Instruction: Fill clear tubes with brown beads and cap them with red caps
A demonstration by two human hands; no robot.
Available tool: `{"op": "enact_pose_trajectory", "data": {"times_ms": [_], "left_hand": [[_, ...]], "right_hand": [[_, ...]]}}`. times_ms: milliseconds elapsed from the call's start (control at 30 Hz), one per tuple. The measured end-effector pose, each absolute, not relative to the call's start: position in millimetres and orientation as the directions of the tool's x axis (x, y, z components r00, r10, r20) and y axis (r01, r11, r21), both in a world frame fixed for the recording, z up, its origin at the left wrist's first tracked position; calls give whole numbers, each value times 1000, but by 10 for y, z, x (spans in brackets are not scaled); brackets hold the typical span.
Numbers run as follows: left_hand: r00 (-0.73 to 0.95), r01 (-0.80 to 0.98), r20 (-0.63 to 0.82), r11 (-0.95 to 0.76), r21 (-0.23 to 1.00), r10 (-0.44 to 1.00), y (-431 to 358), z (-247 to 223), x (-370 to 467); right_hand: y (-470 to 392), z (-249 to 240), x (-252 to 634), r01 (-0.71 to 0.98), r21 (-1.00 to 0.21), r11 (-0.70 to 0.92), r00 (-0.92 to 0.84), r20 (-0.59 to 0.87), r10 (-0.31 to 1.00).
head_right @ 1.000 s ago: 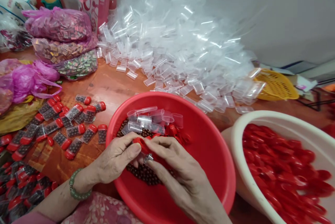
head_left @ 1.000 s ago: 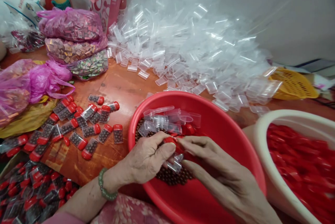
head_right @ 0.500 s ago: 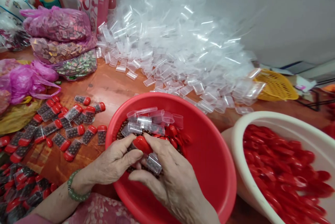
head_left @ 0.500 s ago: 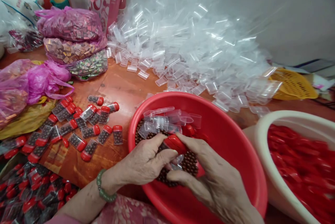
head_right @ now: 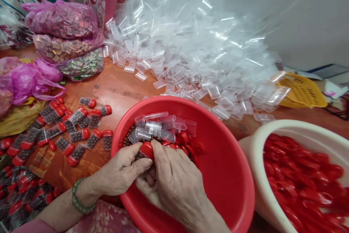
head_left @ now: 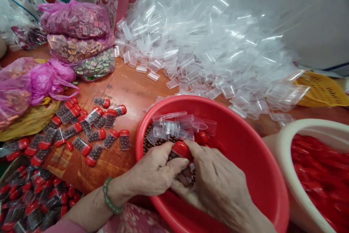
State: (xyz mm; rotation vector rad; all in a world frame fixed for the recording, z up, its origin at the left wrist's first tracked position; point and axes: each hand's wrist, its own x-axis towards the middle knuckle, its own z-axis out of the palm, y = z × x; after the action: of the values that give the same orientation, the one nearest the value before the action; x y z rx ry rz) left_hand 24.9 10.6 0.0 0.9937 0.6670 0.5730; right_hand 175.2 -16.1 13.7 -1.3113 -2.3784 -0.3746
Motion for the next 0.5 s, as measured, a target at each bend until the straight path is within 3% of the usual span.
{"op": "enact_pose_trajectory", "data": {"times_ms": [300, 433, 500], "left_hand": [[650, -142, -226, 408, 902, 726, 93, -21, 249], [666, -132, -285, 485, 864, 689, 104, -43, 259], [644, -130, -302, 490, 862, 703, 118, -42, 295]], "right_hand": [[-98, 112, 1753, 815, 27, 579, -518, 480, 708], [-133, 53, 1768, 822, 34, 568, -508, 491, 707], [-180, -31, 1844, 842, -56, 536, -439, 506, 742]]}}
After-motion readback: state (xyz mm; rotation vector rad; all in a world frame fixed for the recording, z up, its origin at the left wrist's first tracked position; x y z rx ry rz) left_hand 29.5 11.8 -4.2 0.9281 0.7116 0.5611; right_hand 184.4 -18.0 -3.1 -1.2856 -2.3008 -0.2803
